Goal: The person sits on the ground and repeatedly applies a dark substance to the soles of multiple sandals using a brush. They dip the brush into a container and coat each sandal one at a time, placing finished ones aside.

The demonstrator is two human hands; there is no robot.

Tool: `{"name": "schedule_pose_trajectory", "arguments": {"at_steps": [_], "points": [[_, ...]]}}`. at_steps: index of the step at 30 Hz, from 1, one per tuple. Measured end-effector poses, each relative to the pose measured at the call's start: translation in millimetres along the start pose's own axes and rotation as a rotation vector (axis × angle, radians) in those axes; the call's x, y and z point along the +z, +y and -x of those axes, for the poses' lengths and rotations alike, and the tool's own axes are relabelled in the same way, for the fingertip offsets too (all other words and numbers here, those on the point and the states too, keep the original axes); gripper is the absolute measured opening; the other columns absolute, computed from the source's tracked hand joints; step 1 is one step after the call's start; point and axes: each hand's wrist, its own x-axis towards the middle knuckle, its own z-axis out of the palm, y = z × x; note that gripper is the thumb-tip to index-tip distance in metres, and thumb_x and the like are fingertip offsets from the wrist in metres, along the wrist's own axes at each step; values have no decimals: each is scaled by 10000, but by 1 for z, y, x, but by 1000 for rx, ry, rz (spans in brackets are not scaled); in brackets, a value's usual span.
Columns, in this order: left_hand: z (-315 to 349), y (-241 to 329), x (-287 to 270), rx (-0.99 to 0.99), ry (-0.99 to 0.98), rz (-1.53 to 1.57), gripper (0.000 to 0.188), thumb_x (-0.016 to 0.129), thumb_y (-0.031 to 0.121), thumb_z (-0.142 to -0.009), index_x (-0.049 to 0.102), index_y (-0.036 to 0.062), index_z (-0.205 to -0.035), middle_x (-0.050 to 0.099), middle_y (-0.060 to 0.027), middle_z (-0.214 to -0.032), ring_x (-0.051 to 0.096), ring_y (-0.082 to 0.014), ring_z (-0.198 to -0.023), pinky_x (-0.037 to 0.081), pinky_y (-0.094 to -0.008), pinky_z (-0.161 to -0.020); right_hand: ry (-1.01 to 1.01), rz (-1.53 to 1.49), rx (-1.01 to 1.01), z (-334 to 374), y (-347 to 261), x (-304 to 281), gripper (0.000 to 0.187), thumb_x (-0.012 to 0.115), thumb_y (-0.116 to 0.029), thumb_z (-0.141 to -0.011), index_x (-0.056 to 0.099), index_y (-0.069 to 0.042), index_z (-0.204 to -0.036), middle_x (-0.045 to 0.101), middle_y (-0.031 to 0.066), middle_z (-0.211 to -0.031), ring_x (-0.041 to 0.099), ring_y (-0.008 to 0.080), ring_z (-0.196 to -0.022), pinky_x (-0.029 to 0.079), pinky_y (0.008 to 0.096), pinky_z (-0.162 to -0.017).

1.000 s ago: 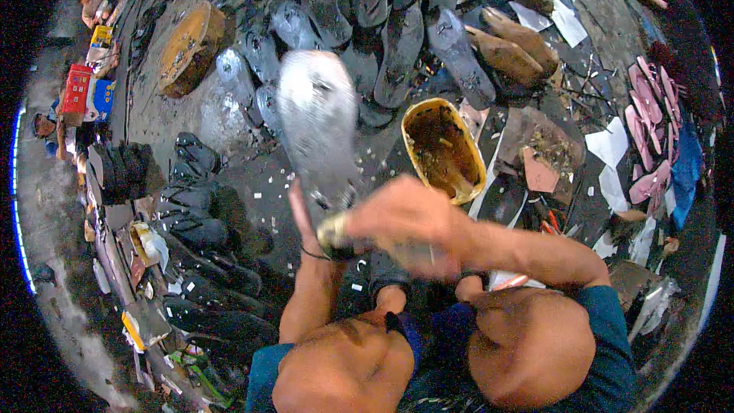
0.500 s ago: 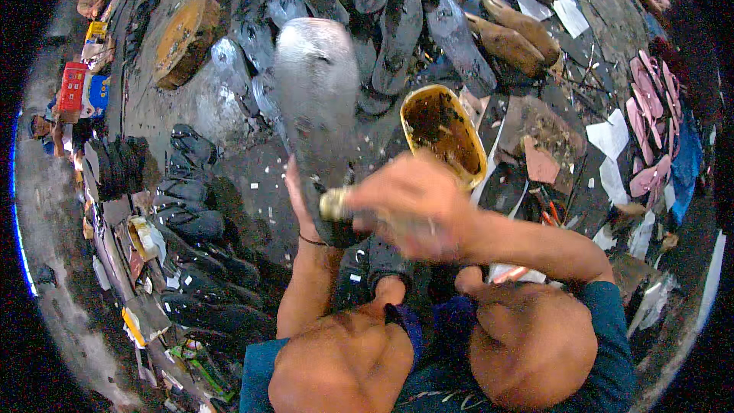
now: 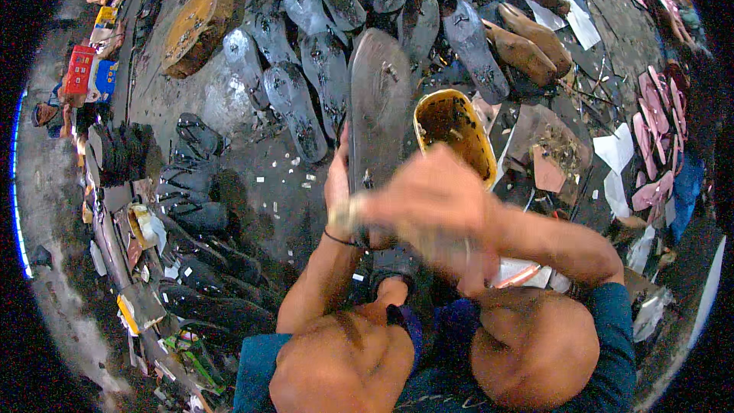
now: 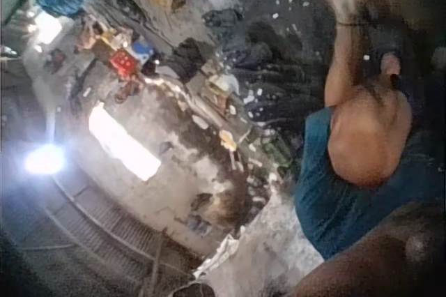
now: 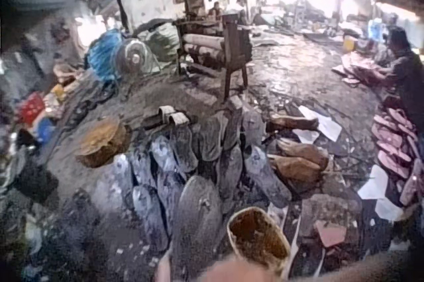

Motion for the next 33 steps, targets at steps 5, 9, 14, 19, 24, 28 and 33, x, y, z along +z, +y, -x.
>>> {"name": "schedule_pose_trajectory", "arguments": {"at_steps": [5,9,14,19,24,28,33], "points": [[-24,10,15,-184,146,212,535,351,423,-1060,553,15,-1343,682,-139,-1161,684,-234,-991,576,-356,-855,-28,-173,43,24,-3,30,281,629,-128,-853,715,-101,-1119,670,40,-884,639,202,-785,467,357,-679],[-38,15,-2,-496,83,193,501,453,452,-1027,612,39,-1259,706,-113,-1067,694,-224,-922,565,-382,-863,-19,-67,-106,15,-5,11,354,639,-141,-807,702,-110,-1153,660,26,-931,612,200,-793,455,369,-698],[-14,-9,4,-232,266,35,445,489,400,-1021,625,36,-1238,714,-102,-1086,701,-218,-924,564,-349,-869,150,60,-31,-9,33,19,397,675,-148,-770,687,-137,-1167,642,25,-867,610,230,-762,479,391,-666],[-16,4,-2,-14,319,54,430,391,320,-1064,585,10,-1290,708,-118,-1118,696,-218,-942,568,-409,-871,-86,-277,-151,18,-23,36,422,667,-205,-788,671,-138,-1204,623,16,-875,582,216,-754,460,381,-668],[-33,34,-17,115,134,7,481,357,377,-1016,613,24,-1221,707,-145,-1071,708,-272,-909,583,-434,-833,-172,-181,184,30,-19,28,351,807,-136,-745,730,-164,-1087,710,10,-894,644,215,-752,431,371,-638],[-70,62,-82,202,179,154,448,395,333,-1011,578,17,-1270,699,-147,-1130,676,-311,-1031,527,-456,-957,-103,-198,531,51,-19,32,246,778,-146,-812,738,-88,-1047,728,79,-957,668,253,-827,490,371,-743],[-183,107,-66,340,-63,432,417,365,262,-1040,593,-5,-1264,625,-145,-1301,565,-297,-1223,383,-450,-1103,-47,-110,744,65,-19,11,194,728,-157,-871,724,-38,-1024,741,120,-920,711,252,-870,526,364,-818]]}}
